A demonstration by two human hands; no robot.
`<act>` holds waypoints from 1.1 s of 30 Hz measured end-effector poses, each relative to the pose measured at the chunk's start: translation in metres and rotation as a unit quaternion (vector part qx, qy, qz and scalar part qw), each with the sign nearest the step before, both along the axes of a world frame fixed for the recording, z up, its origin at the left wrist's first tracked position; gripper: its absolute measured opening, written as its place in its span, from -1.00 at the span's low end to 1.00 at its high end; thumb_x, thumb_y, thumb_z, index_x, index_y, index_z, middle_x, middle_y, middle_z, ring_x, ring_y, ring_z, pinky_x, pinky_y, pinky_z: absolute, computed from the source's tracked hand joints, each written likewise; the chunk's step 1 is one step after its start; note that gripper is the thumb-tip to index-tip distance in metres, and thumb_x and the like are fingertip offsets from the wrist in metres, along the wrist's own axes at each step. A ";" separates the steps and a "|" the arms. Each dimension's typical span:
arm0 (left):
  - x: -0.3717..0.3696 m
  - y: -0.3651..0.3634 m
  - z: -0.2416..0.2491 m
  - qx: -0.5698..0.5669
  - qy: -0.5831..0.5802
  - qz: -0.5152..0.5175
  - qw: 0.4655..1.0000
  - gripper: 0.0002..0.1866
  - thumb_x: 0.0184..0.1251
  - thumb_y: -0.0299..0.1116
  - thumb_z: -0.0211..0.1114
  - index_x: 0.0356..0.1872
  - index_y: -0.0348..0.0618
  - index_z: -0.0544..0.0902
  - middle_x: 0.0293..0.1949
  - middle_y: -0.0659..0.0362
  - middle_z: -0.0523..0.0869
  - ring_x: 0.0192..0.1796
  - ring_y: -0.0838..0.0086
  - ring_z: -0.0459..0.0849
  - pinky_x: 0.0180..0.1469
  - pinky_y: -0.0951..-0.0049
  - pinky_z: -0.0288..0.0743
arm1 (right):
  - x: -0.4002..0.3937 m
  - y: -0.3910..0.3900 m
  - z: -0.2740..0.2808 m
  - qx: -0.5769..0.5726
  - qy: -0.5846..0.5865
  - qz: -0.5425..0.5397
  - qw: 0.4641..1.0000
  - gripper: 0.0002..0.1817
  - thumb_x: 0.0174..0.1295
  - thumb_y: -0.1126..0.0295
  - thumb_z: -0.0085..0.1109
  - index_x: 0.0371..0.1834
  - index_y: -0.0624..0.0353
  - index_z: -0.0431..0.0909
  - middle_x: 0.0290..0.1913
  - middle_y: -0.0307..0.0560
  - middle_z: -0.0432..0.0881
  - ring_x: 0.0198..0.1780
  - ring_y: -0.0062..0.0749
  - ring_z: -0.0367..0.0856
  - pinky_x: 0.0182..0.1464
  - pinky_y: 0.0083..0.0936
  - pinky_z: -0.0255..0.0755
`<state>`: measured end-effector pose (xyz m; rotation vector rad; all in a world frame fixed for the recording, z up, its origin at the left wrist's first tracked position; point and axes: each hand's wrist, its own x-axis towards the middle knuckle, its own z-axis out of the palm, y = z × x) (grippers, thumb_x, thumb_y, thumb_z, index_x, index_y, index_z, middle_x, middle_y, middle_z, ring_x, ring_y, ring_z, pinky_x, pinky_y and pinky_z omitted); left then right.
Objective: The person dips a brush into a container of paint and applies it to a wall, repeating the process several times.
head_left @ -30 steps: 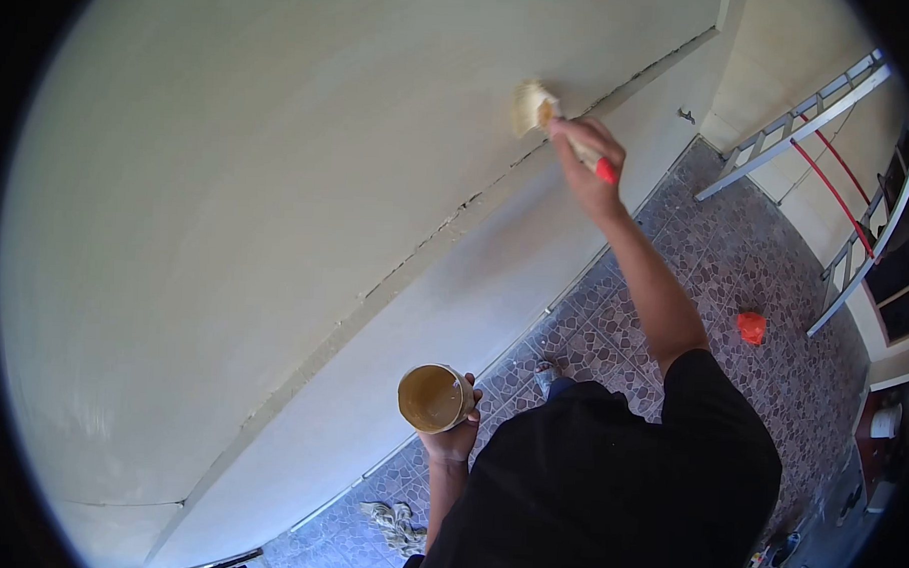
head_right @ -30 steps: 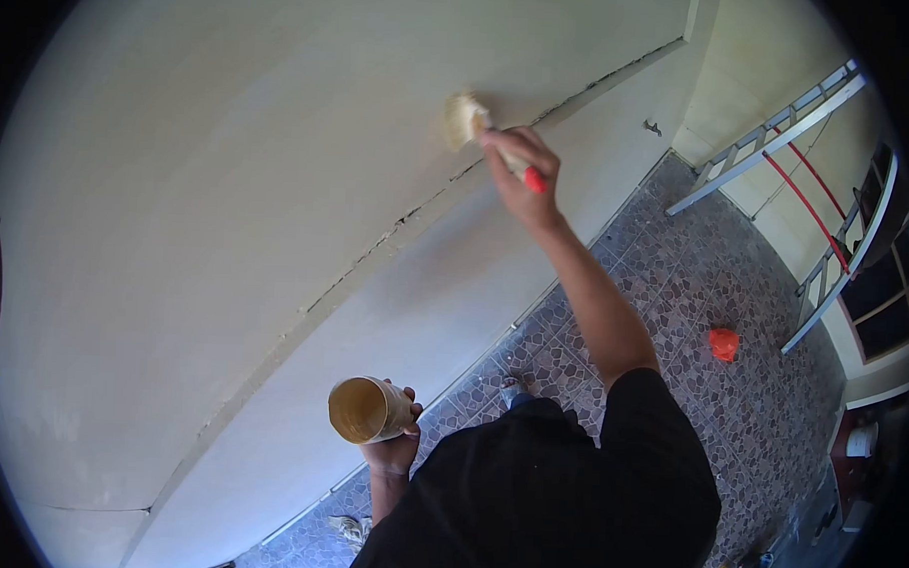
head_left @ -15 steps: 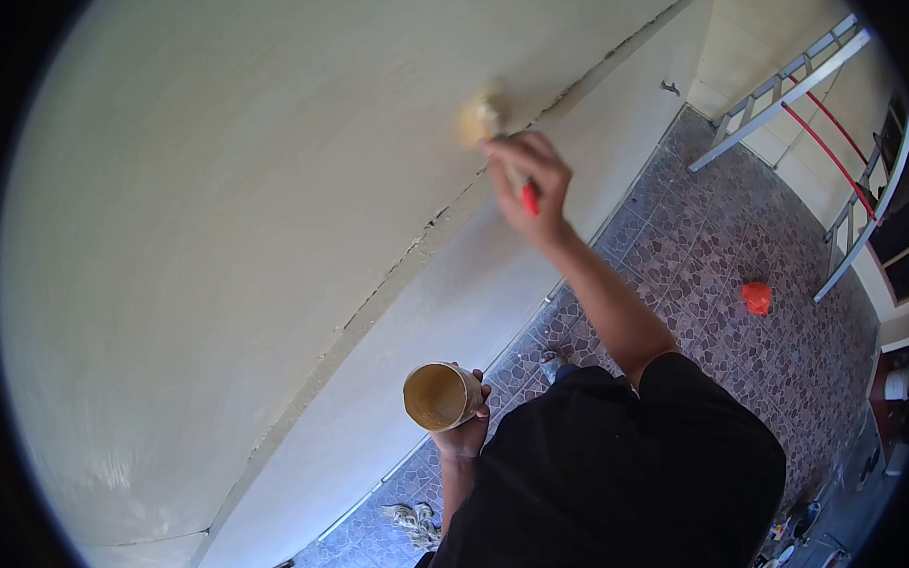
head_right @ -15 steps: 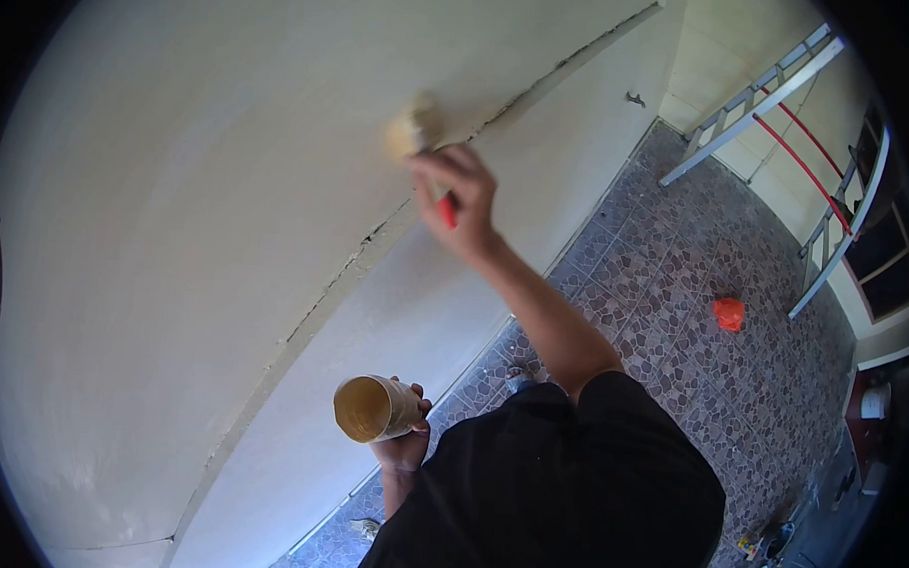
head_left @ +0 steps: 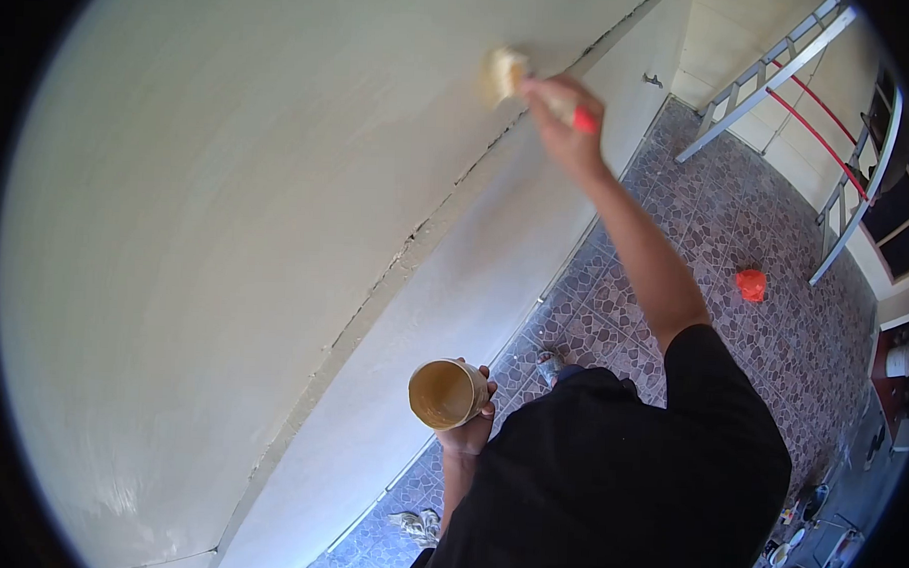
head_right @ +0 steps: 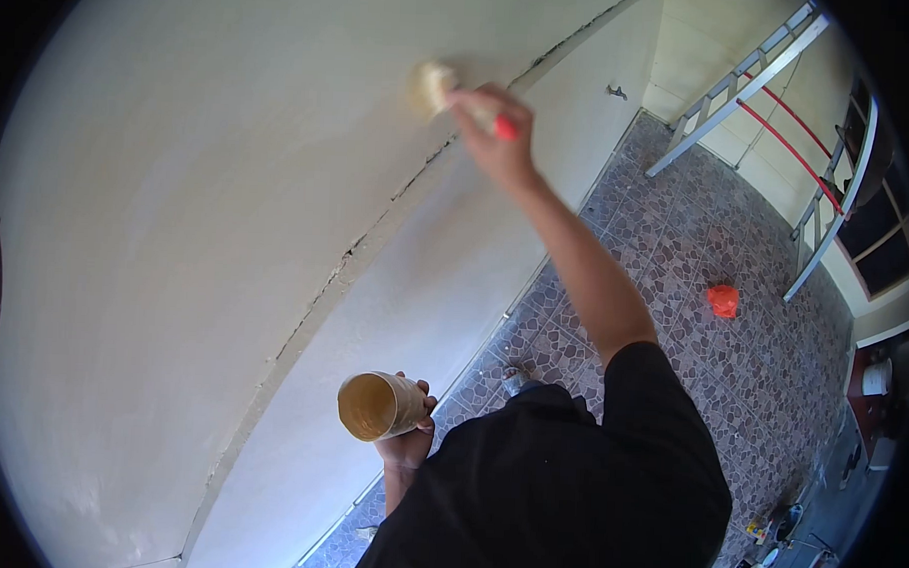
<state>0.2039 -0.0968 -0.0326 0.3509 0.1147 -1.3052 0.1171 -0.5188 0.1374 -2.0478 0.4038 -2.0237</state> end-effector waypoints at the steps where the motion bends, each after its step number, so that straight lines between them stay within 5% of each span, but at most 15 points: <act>1: -0.001 0.004 -0.001 0.005 -0.005 0.002 1.000 -0.44 0.50 0.09 0.25 0.37 0.02 0.56 0.22 -0.12 0.57 0.06 0.00 0.67 -0.22 0.32 0.79 | -0.008 -0.020 0.004 0.030 -0.031 -0.014 0.999 -0.83 0.24 0.67 0.38 -0.15 0.24 0.80 -0.23 -0.09 0.80 -0.18 -0.32 0.78 -0.07 -0.49 0.62; 6: -0.001 0.011 0.001 0.009 0.002 0.016 1.000 -0.43 0.49 0.11 0.25 0.36 0.01 0.56 0.20 -0.12 0.57 0.05 0.00 0.68 -0.23 0.33 0.77 | -0.016 -0.050 0.015 0.092 -0.107 -0.045 0.989 -0.83 0.26 0.66 0.36 -0.16 0.20 0.82 -0.24 -0.10 0.80 -0.18 -0.34 0.77 -0.08 -0.49 0.60; 8: -0.001 0.015 0.000 0.014 0.007 0.025 1.000 -0.42 0.48 0.11 0.25 0.36 0.01 0.56 0.20 -0.13 0.57 0.05 0.00 0.68 -0.23 0.32 0.78 | 0.012 -0.012 0.016 0.026 -0.015 -0.049 0.998 -0.81 0.23 0.66 0.35 -0.16 0.17 0.83 -0.26 -0.08 0.79 -0.21 -0.36 0.75 -0.12 -0.49 0.58; 10: -0.001 0.016 -0.001 0.016 -0.001 0.036 0.999 -0.43 0.48 0.11 0.25 0.35 0.01 0.57 0.19 -0.13 0.58 0.03 0.00 0.69 -0.23 0.32 0.78 | 0.032 0.052 0.023 0.083 0.014 -0.047 0.995 -0.77 0.17 0.69 0.36 -0.16 0.16 0.83 -0.28 -0.10 0.78 -0.23 -0.40 0.72 -0.14 -0.48 0.57; 12: -0.001 0.015 -0.002 0.014 0.005 0.039 0.999 -0.43 0.48 0.11 0.24 0.35 0.01 0.56 0.19 -0.13 0.58 0.03 0.01 0.69 -0.23 0.32 0.78 | 0.046 0.080 0.017 -0.031 0.000 -0.027 0.999 -0.73 0.11 0.71 0.35 -0.16 0.16 0.82 -0.31 -0.13 0.74 -0.27 -0.40 0.69 -0.22 -0.49 0.54; 16: -0.001 0.009 -0.002 0.017 0.011 0.015 1.000 -0.43 0.49 0.11 0.23 0.35 0.01 0.57 0.21 -0.14 0.58 0.03 0.01 0.69 -0.24 0.32 0.78 | 0.048 0.146 0.016 -0.014 0.042 0.205 0.978 -0.64 0.07 0.76 0.36 -0.11 0.10 0.82 -0.26 -0.08 0.73 -0.30 -0.36 0.69 -0.33 -0.49 0.52; 20: -0.002 -0.002 -0.002 0.001 -0.004 -0.015 1.000 -0.43 0.50 0.11 0.24 0.36 -0.01 0.55 0.23 -0.16 0.58 0.05 0.01 0.69 -0.23 0.29 0.80 | 0.038 0.175 0.033 -0.008 0.044 0.289 0.956 -0.67 0.10 0.75 0.39 -0.12 0.12 0.82 -0.26 -0.07 0.74 -0.31 -0.40 0.69 -0.32 -0.48 0.53; 25: -0.005 -0.006 -0.004 -0.028 0.004 -0.014 0.999 -0.40 0.51 0.11 0.24 0.40 -0.01 0.52 0.23 -0.17 0.58 0.07 -0.02 0.70 -0.17 0.26 0.83 | 0.025 0.068 0.025 -0.049 0.005 0.110 0.993 -0.79 0.17 0.70 0.41 -0.17 0.20 0.79 -0.29 -0.09 0.79 -0.26 -0.36 0.76 -0.21 -0.46 0.61; 29: -0.009 -0.004 0.000 -0.009 -0.008 0.006 1.000 -0.35 0.53 0.16 0.15 0.46 -0.03 0.45 0.20 -0.21 0.65 0.04 -0.02 0.74 -0.22 0.36 0.76 | -0.006 -0.017 0.020 0.032 -0.011 -0.034 0.999 -0.88 0.22 0.64 0.41 -0.20 0.25 0.81 -0.27 -0.09 0.80 -0.22 -0.36 0.77 -0.09 -0.48 0.62; 33: -0.008 0.001 0.002 -0.015 -0.011 0.009 1.000 -0.35 0.54 0.15 0.14 0.46 -0.03 0.45 0.21 -0.21 0.64 0.06 -0.02 0.73 -0.21 0.35 0.76 | -0.021 -0.068 0.015 0.105 -0.085 -0.062 0.989 -0.88 0.23 0.62 0.41 -0.21 0.22 0.82 -0.24 -0.10 0.80 -0.19 -0.37 0.77 -0.07 -0.49 0.60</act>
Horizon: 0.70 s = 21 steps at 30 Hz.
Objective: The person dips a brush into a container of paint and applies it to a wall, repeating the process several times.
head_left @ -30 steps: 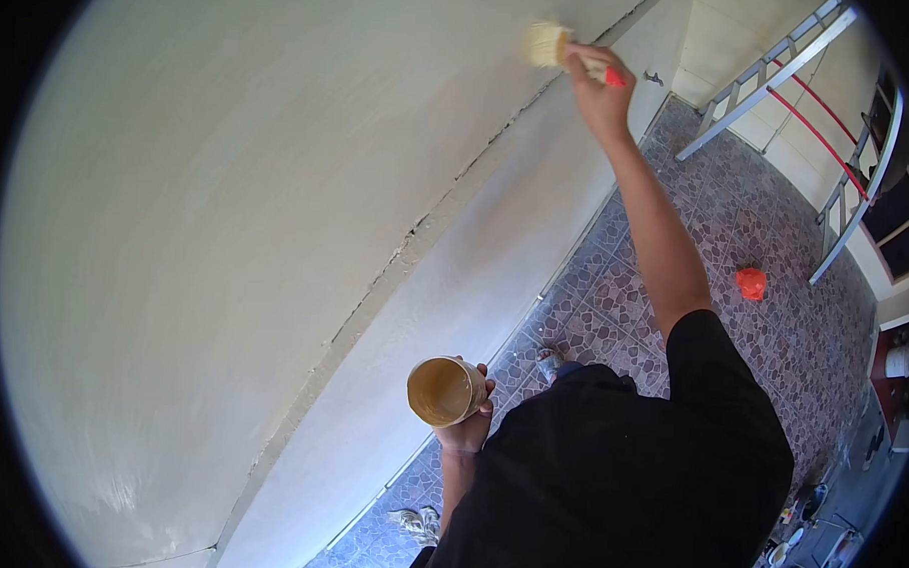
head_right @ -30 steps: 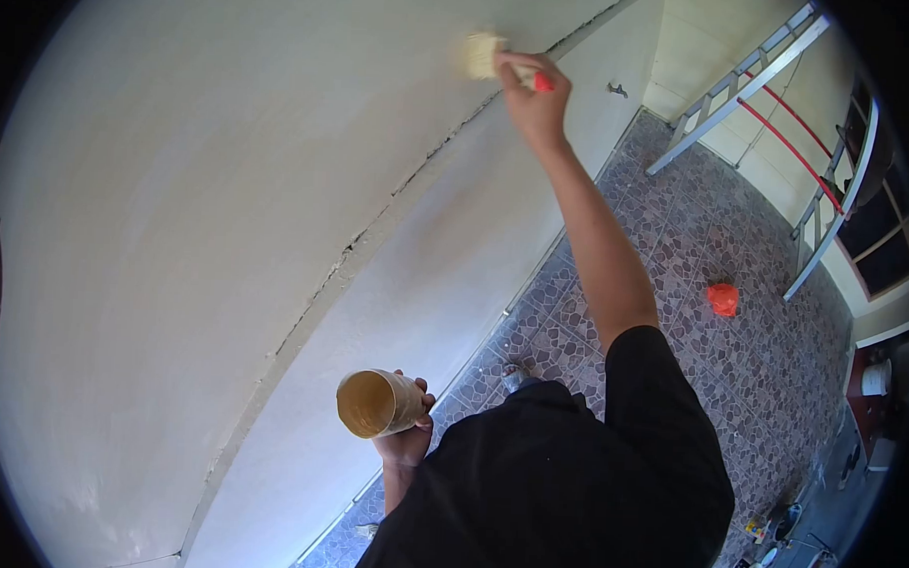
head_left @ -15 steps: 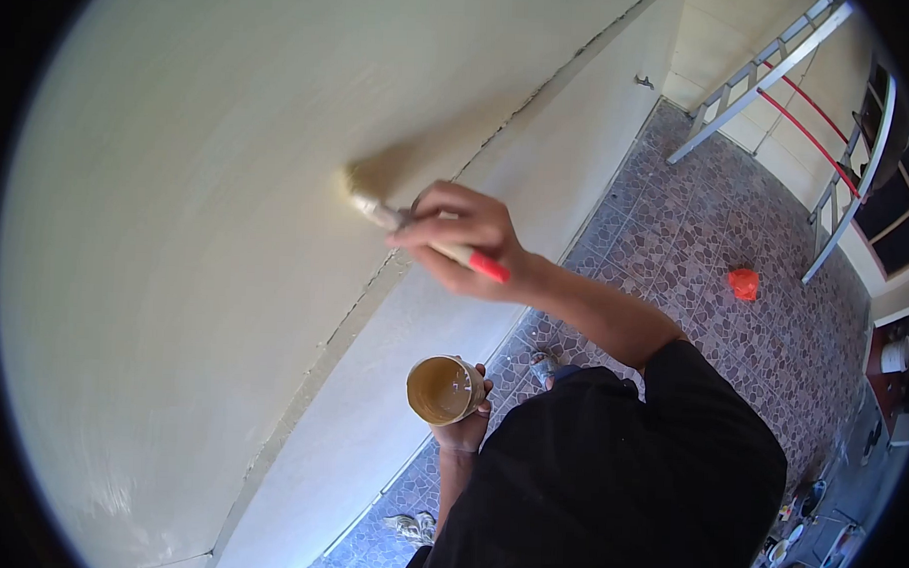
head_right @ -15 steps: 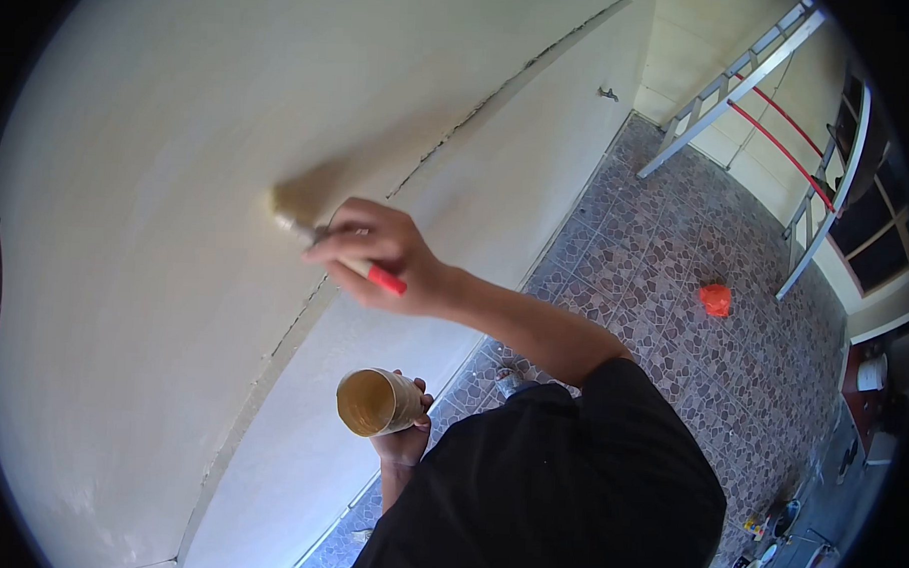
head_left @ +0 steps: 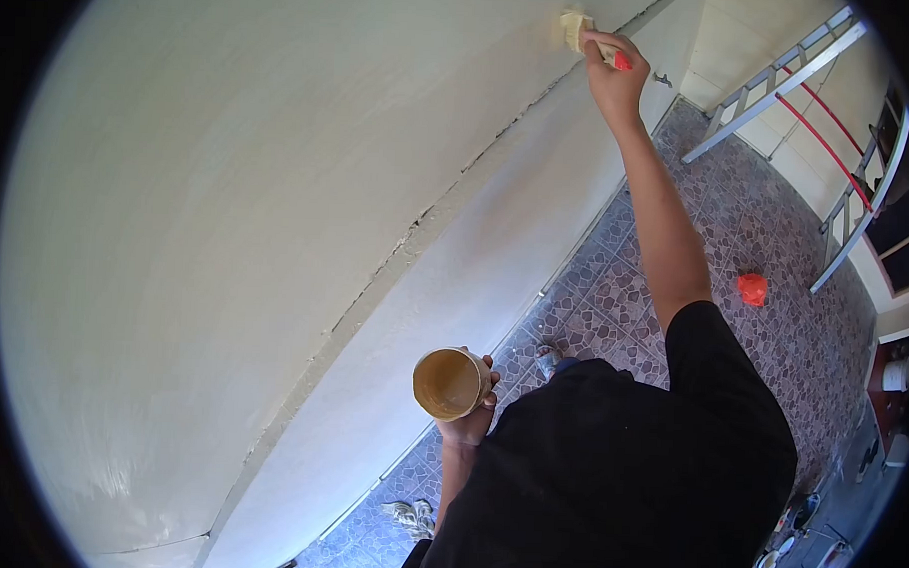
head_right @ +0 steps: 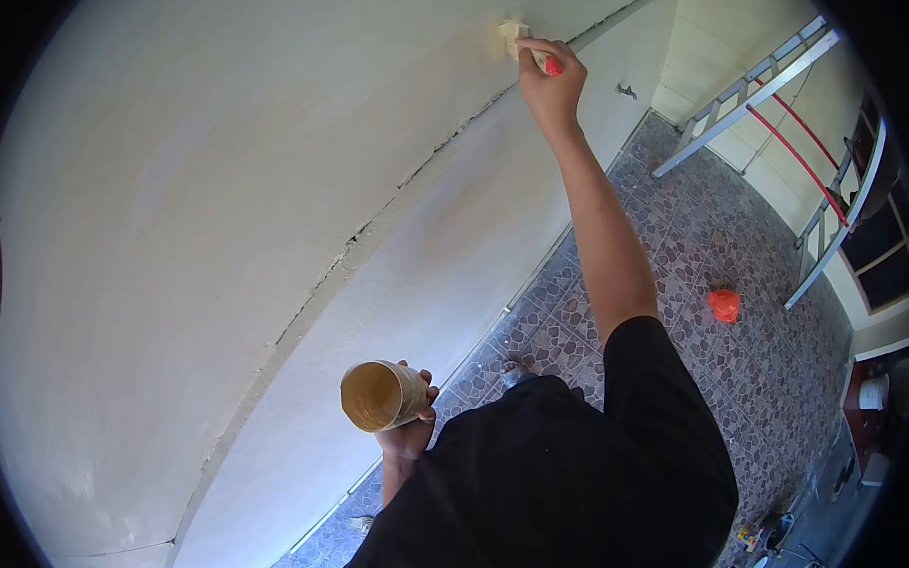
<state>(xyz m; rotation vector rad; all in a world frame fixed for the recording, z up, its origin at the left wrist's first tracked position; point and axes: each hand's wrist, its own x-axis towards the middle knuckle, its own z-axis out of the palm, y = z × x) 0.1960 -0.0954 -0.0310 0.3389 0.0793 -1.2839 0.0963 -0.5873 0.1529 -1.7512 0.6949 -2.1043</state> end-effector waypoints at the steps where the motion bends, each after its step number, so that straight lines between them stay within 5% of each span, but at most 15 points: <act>1: 0.000 0.001 -0.001 -0.002 -0.008 0.002 1.000 -0.35 0.54 0.16 0.14 0.46 -0.03 0.45 0.22 -0.21 0.63 0.06 -0.02 0.73 -0.20 0.34 0.76 | 0.003 -0.002 0.000 -0.015 -0.019 -0.018 1.000 -0.87 0.22 0.63 0.41 -0.21 0.21 0.82 -0.24 -0.09 0.80 -0.19 -0.37 0.76 -0.07 -0.49 0.59; 6: -0.001 0.008 -0.003 -0.002 0.014 0.019 1.000 -0.37 0.52 0.15 0.19 0.44 -0.01 0.48 0.23 -0.18 0.61 0.06 -0.02 0.71 -0.19 0.30 0.78 | 0.055 0.111 -0.026 -0.083 0.080 0.000 0.993 -0.77 0.16 0.71 0.37 -0.15 0.21 0.81 -0.23 -0.05 0.78 -0.19 -0.27 0.74 -0.12 -0.43 0.59; 13: 0.001 0.000 -0.004 0.036 0.007 -0.008 0.999 -0.42 0.50 0.13 0.23 0.37 0.01 0.55 0.19 -0.16 0.61 0.04 0.00 0.70 -0.22 0.29 0.80 | 0.077 0.271 -0.038 -0.157 0.082 0.326 0.929 -0.67 0.07 0.69 0.41 -0.14 0.03 0.83 -0.25 -0.18 0.70 -0.27 -0.28 0.73 -0.30 -0.49 0.59; 21: -0.002 -0.002 -0.002 0.009 0.017 -0.009 1.000 -0.44 0.52 0.10 0.24 0.37 0.02 0.56 0.18 -0.15 0.61 0.03 0.00 0.70 -0.22 0.31 0.81 | 0.048 0.147 -0.048 -0.093 0.066 0.225 0.968 -0.77 0.18 0.70 0.41 -0.14 0.18 0.78 -0.26 -0.08 0.82 -0.27 -0.34 0.72 -0.22 -0.42 0.59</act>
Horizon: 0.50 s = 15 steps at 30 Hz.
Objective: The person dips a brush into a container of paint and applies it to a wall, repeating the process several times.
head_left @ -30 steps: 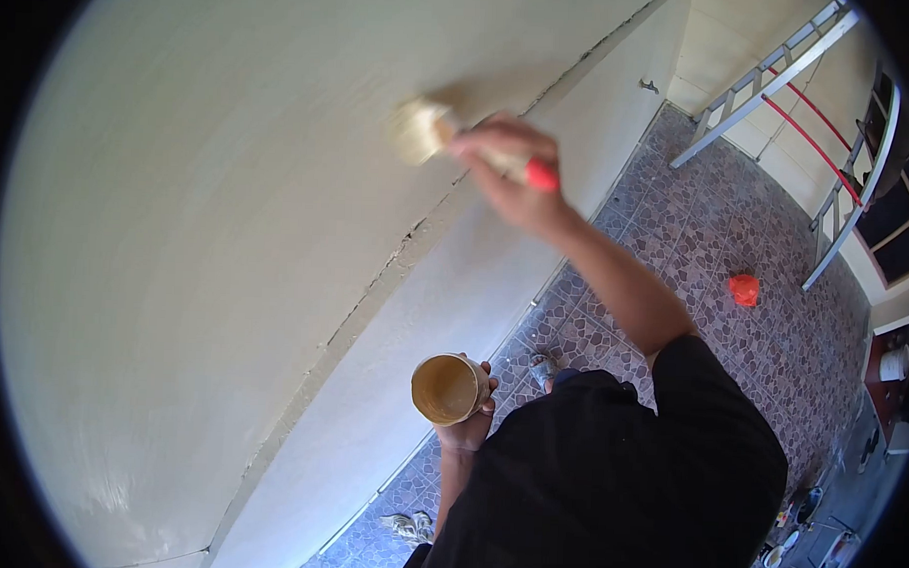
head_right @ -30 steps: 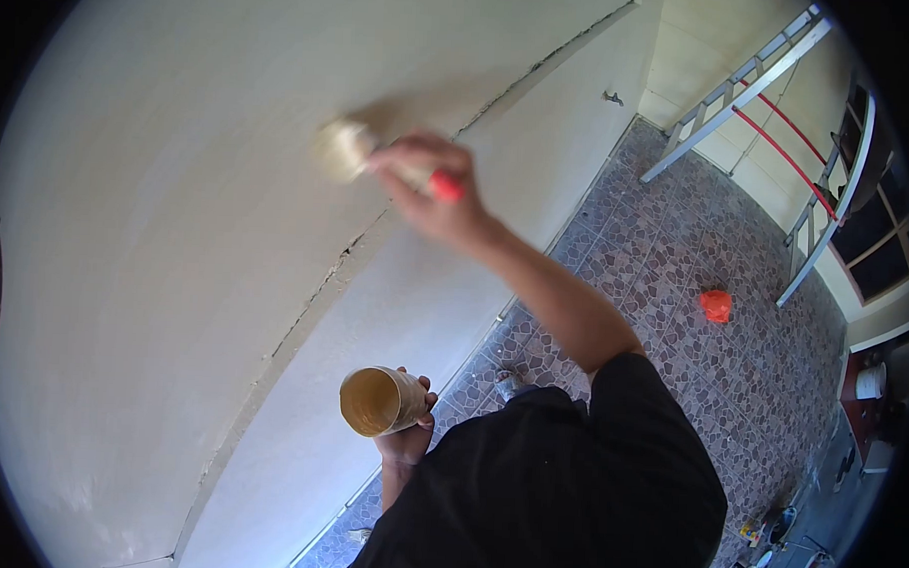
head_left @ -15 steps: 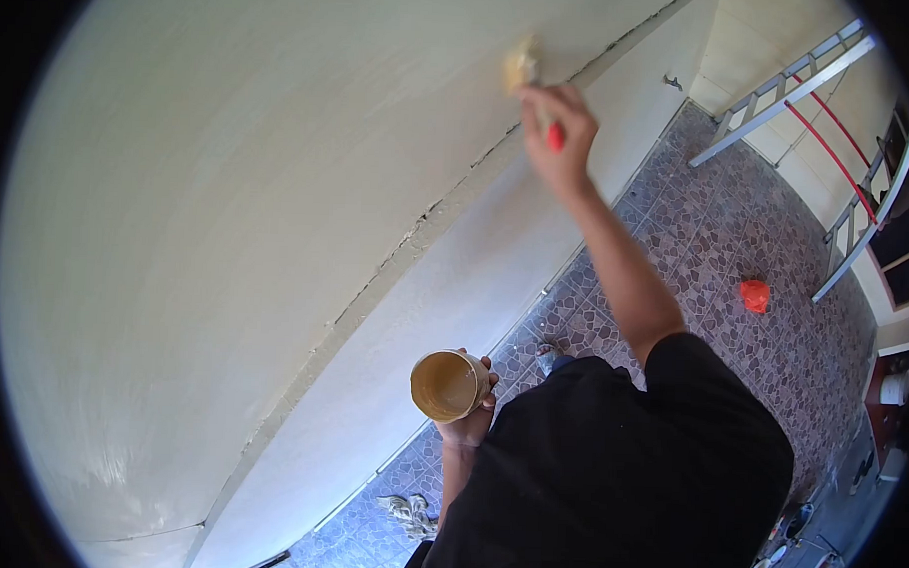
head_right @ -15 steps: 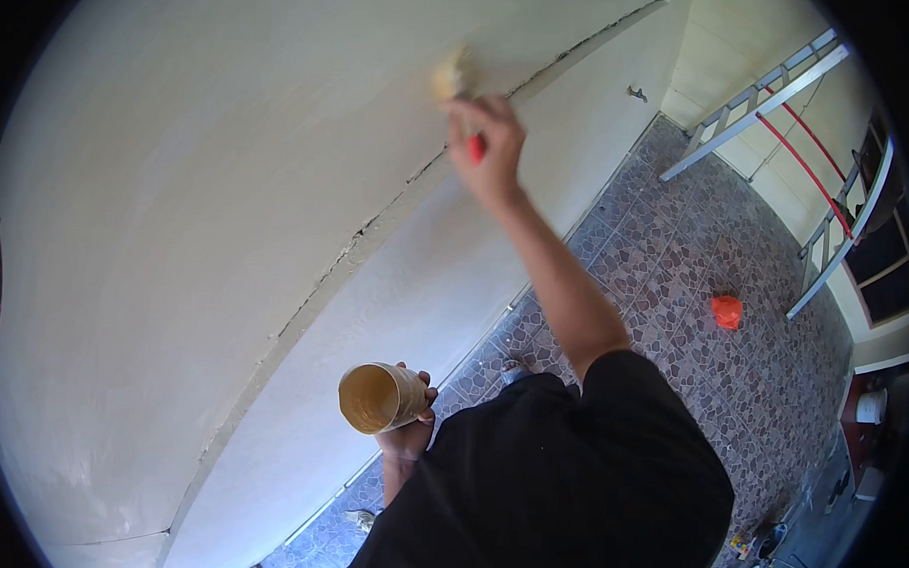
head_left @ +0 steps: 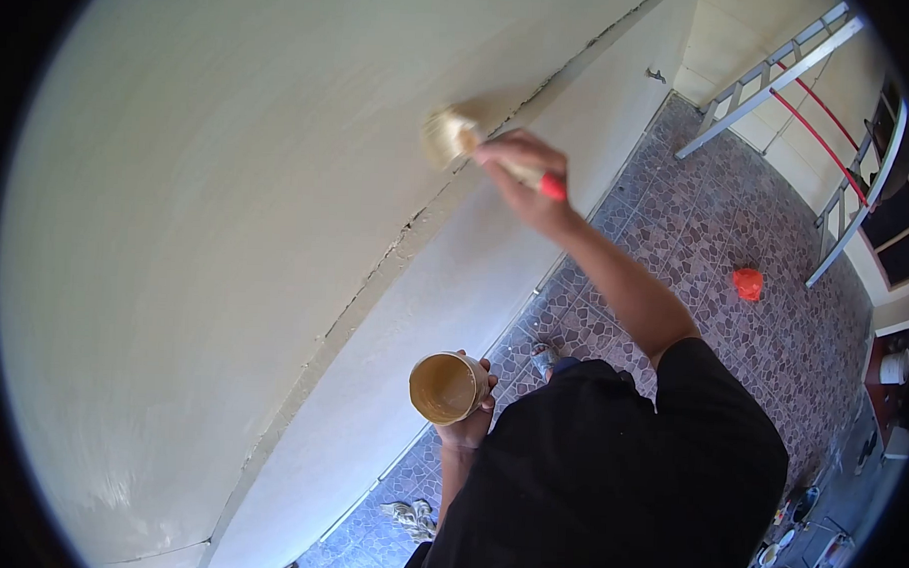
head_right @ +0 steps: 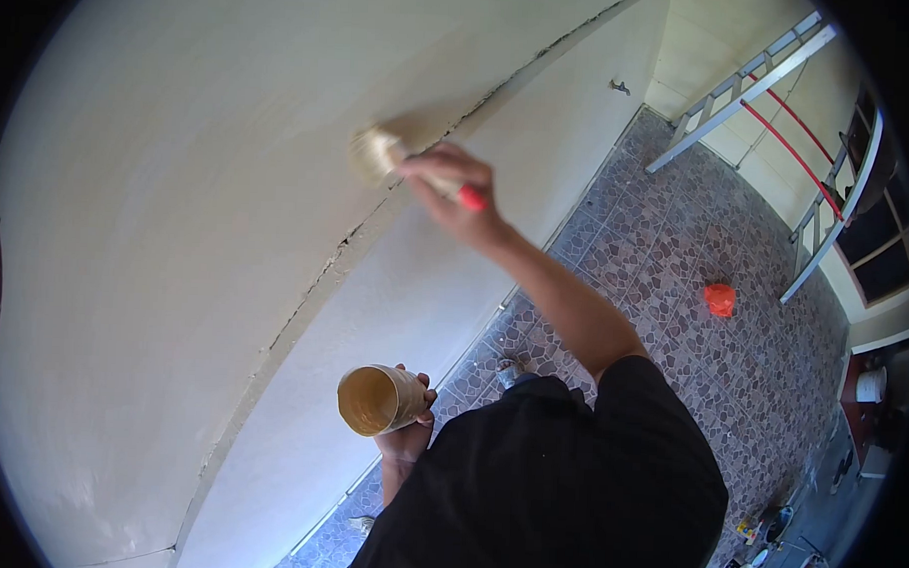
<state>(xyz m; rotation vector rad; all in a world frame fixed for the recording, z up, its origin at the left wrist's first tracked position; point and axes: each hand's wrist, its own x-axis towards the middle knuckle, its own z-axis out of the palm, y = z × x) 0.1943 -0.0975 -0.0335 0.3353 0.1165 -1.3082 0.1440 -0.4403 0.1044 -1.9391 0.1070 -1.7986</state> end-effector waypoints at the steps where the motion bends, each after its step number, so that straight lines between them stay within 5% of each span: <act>1: 0.000 0.002 0.000 -0.005 0.002 0.003 1.000 -0.44 0.52 0.09 0.24 0.37 0.02 0.55 0.19 -0.15 0.60 0.04 0.01 0.70 -0.21 0.30 0.81 | -0.010 -0.015 0.001 -0.006 0.009 -0.033 0.999 -0.77 0.17 0.71 0.41 -0.14 0.19 0.78 -0.23 -0.08 0.82 -0.24 -0.32 0.74 -0.18 -0.42 0.60; 3: 0.000 0.006 0.000 0.003 0.003 0.014 1.000 -0.44 0.52 0.09 0.24 0.38 0.02 0.55 0.20 -0.15 0.59 0.04 0.01 0.69 -0.20 0.30 0.80 | -0.022 -0.058 -0.007 -0.031 -0.007 -0.100 0.994 -0.78 0.18 0.72 0.41 -0.15 0.21 0.79 -0.21 -0.06 0.82 -0.20 -0.27 0.77 -0.13 -0.40 0.62; 11: -0.003 0.013 0.000 0.035 -0.009 0.026 0.999 -0.42 0.51 0.10 0.24 0.39 0.03 0.54 0.21 -0.13 0.57 0.06 0.03 0.67 -0.23 0.33 0.76 | -0.058 -0.179 -0.027 0.275 -0.186 -0.197 0.923 -0.87 0.30 0.61 0.35 -0.16 0.24 0.83 -0.17 -0.12 0.85 -0.10 -0.46 0.77 0.01 -0.49 0.61; 15: -0.001 0.005 0.001 0.029 -0.013 0.025 0.999 -0.43 0.50 0.09 0.25 0.38 0.03 0.54 0.21 -0.14 0.58 0.05 0.02 0.69 -0.23 0.33 0.76 | -0.012 -0.123 -0.031 0.151 -0.089 -0.215 0.961 -0.85 0.25 0.65 0.37 -0.18 0.22 0.83 -0.19 -0.10 0.83 -0.11 -0.37 0.78 -0.01 -0.48 0.60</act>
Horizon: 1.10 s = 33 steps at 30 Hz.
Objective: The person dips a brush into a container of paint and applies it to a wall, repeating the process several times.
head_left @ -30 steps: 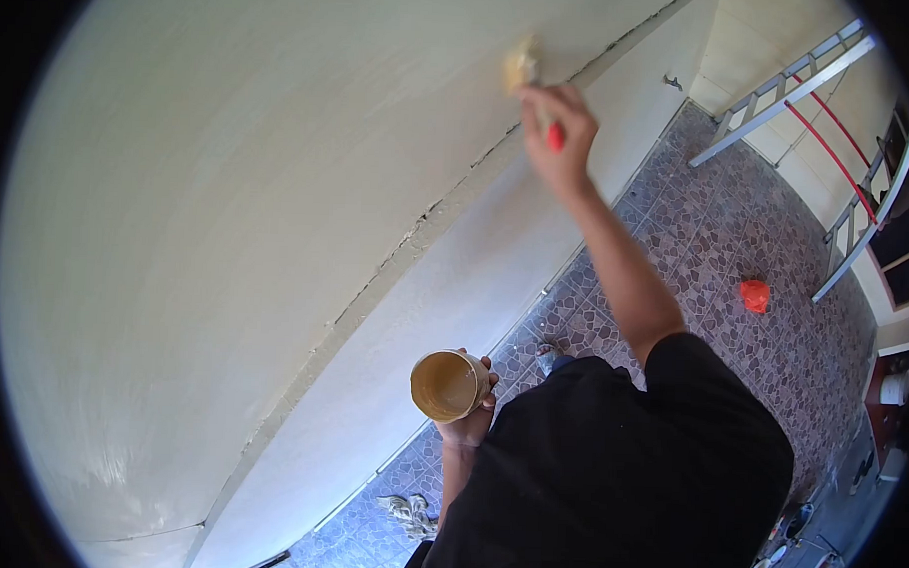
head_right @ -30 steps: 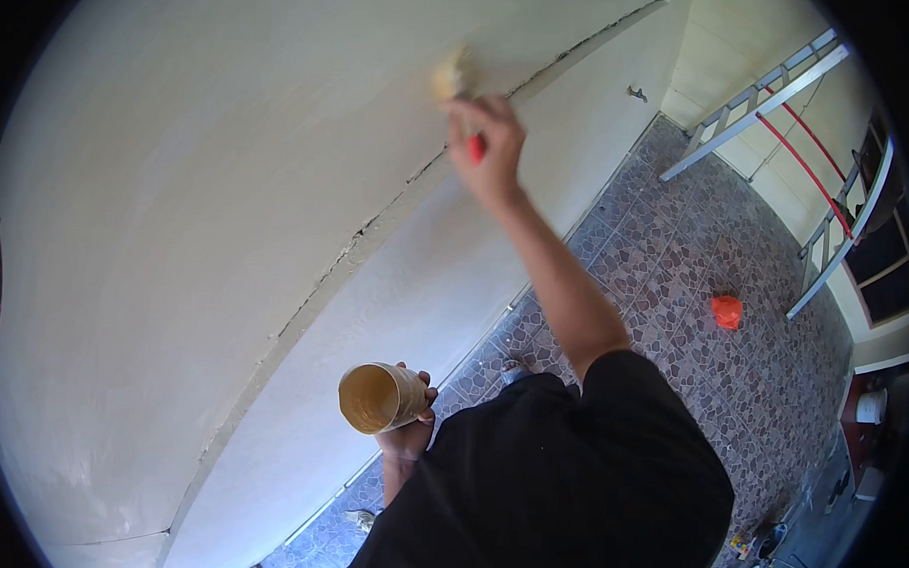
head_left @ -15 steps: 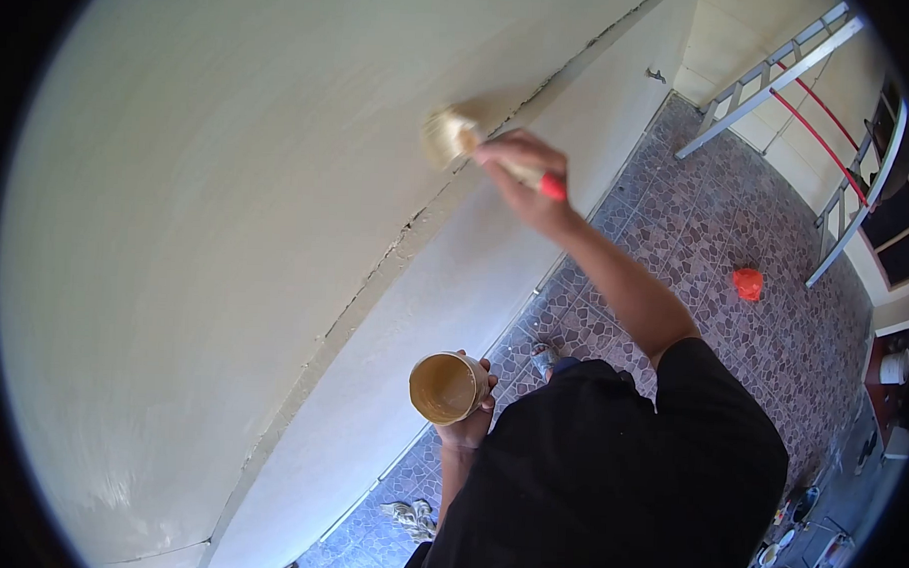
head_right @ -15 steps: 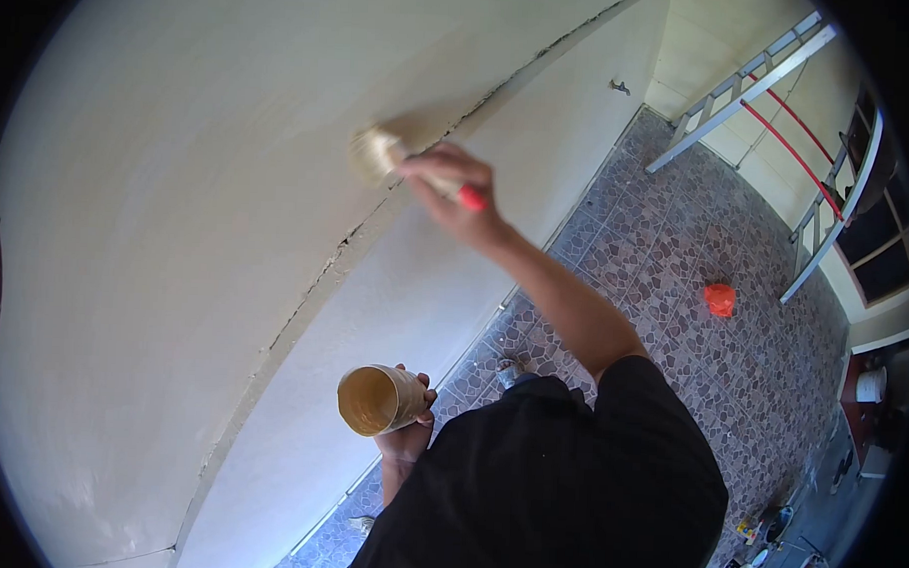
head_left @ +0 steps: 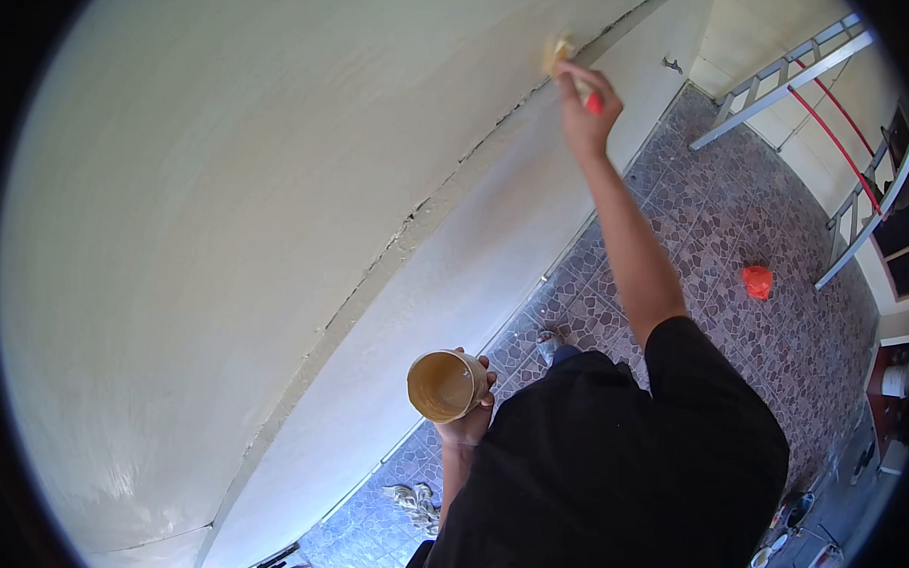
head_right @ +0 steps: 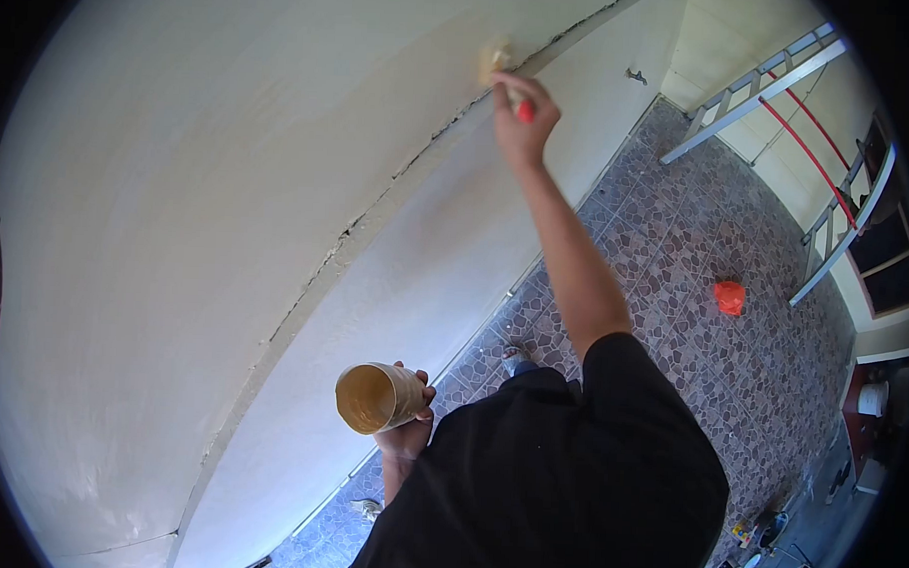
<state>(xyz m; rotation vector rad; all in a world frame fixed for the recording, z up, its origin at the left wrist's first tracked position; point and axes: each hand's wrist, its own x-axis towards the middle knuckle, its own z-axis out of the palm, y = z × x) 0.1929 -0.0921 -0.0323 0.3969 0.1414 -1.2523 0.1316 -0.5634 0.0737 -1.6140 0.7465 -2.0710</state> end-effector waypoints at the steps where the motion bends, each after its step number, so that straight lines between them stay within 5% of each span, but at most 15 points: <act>1: -0.001 -0.001 -0.001 0.001 0.002 -0.003 1.000 -0.43 0.50 0.09 0.25 0.38 0.03 0.55 0.21 -0.14 0.58 0.05 0.02 0.69 -0.23 0.32 0.76 | 0.006 0.024 0.001 0.007 -0.011 0.024 1.000 -0.84 0.24 0.67 0.37 -0.18 0.22 0.83 -0.21 -0.09 0.83 -0.12 -0.35 0.78 -0.02 -0.47 0.60; 4: -0.001 -0.015 0.000 -0.010 0.022 -0.024 0.999 -0.43 0.50 0.09 0.26 0.38 0.03 0.55 0.20 -0.14 0.59 0.05 0.02 0.69 -0.24 0.32 0.76 | -0.005 0.082 0.004 -0.024 0.025 0.079 0.996 -0.87 0.30 0.64 0.37 -0.14 0.25 0.80 -0.16 -0.09 0.81 -0.10 -0.43 0.76 0.01 -0.48 0.61; 6: 0.000 -0.026 -0.001 -0.011 0.018 -0.045 0.999 -0.43 0.50 0.09 0.26 0.38 0.03 0.55 0.20 -0.14 0.59 0.05 0.02 0.69 -0.24 0.32 0.77 | -0.023 0.105 0.012 -0.005 0.109 0.235 0.966 -0.87 0.31 0.62 0.38 -0.12 0.25 0.80 -0.15 -0.07 0.81 -0.10 -0.42 0.76 0.01 -0.49 0.61; 9: 0.004 -0.038 0.001 -0.019 0.003 -0.059 0.998 -0.43 0.50 0.10 0.26 0.38 0.03 0.55 0.20 -0.13 0.60 0.05 0.03 0.70 -0.25 0.32 0.77 | -0.045 0.056 0.008 -0.046 0.057 0.102 0.992 -0.86 0.25 0.66 0.38 -0.17 0.26 0.81 -0.21 -0.06 0.81 -0.15 -0.36 0.77 -0.05 -0.46 0.61; 11: -0.001 -0.034 0.002 -0.015 0.001 -0.058 0.998 -0.43 0.50 0.10 0.26 0.37 0.02 0.55 0.19 -0.13 0.60 0.05 0.03 0.70 -0.25 0.33 0.78 | -0.047 0.004 0.014 0.028 -0.051 0.010 0.998 -0.88 0.26 0.64 0.39 -0.18 0.27 0.81 -0.20 -0.05 0.81 -0.15 -0.36 0.77 -0.06 -0.45 0.62; 14: -0.003 -0.032 0.003 -0.008 -0.004 -0.044 0.999 -0.44 0.51 0.10 0.25 0.37 0.03 0.55 0.19 -0.13 0.60 0.05 0.04 0.70 -0.25 0.33 0.79 | -0.033 -0.044 0.012 0.063 -0.088 0.017 0.994 -0.88 0.30 0.58 0.41 -0.12 0.26 0.81 -0.14 -0.05 0.81 -0.10 -0.40 0.76 0.01 -0.48 0.61; 17: -0.001 -0.033 0.000 -0.005 -0.009 -0.045 0.999 -0.44 0.51 0.10 0.24 0.37 0.02 0.55 0.20 -0.13 0.60 0.05 0.05 0.70 -0.23 0.30 0.80 | 0.001 0.014 0.013 0.014 0.001 0.009 1.000 -0.87 0.29 0.60 0.41 -0.13 0.24 0.81 -0.15 -0.04 0.81 -0.09 -0.39 0.76 0.01 -0.48 0.60; 21: -0.005 -0.042 -0.001 -0.017 0.024 -0.064 0.998 -0.43 0.51 0.10 0.25 0.37 0.01 0.55 0.20 -0.14 0.60 0.06 0.03 0.69 -0.22 0.29 0.80 | -0.006 0.105 0.008 -0.039 0.059 0.230 0.971 -0.90 0.28 0.64 0.41 -0.19 0.24 0.80 -0.16 -0.05 0.81 -0.10 -0.38 0.76 -0.02 -0.46 0.61; 24: 0.000 -0.050 0.001 -0.027 0.020 -0.081 0.996 -0.43 0.51 0.10 0.25 0.38 0.00 0.54 0.20 -0.14 0.60 0.07 0.03 0.69 -0.22 0.29 0.80 | -0.036 0.098 0.011 -0.082 0.082 0.253 0.960 -0.89 0.26 0.60 0.43 -0.17 0.22 0.80 -0.20 -0.07 0.80 -0.13 -0.33 0.77 -0.05 -0.44 0.61; 28: -0.004 -0.046 0.005 -0.034 0.017 -0.063 0.997 -0.42 0.50 0.10 0.26 0.38 0.01 0.54 0.19 -0.14 0.60 0.08 0.03 0.69 -0.21 0.29 0.81 | -0.055 -0.009 0.019 0.005 -0.008 0.008 1.000 -0.89 0.28 0.59 0.43 -0.16 0.22 0.81 -0.19 -0.06 0.82 -0.11 -0.35 0.78 -0.02 -0.46 0.62; 33: -0.004 -0.034 -0.003 -0.024 0.004 -0.048 0.999 -0.41 0.49 0.12 0.26 0.38 0.02 0.54 0.19 -0.14 0.60 0.08 0.02 0.69 -0.22 0.30 0.80 | -0.010 -0.003 0.012 0.024 -0.002 0.037 0.999 -0.87 0.26 0.64 0.41 -0.19 0.21 0.83 -0.15 -0.09 0.82 -0.11 -0.42 0.77 -0.05 -0.52 0.59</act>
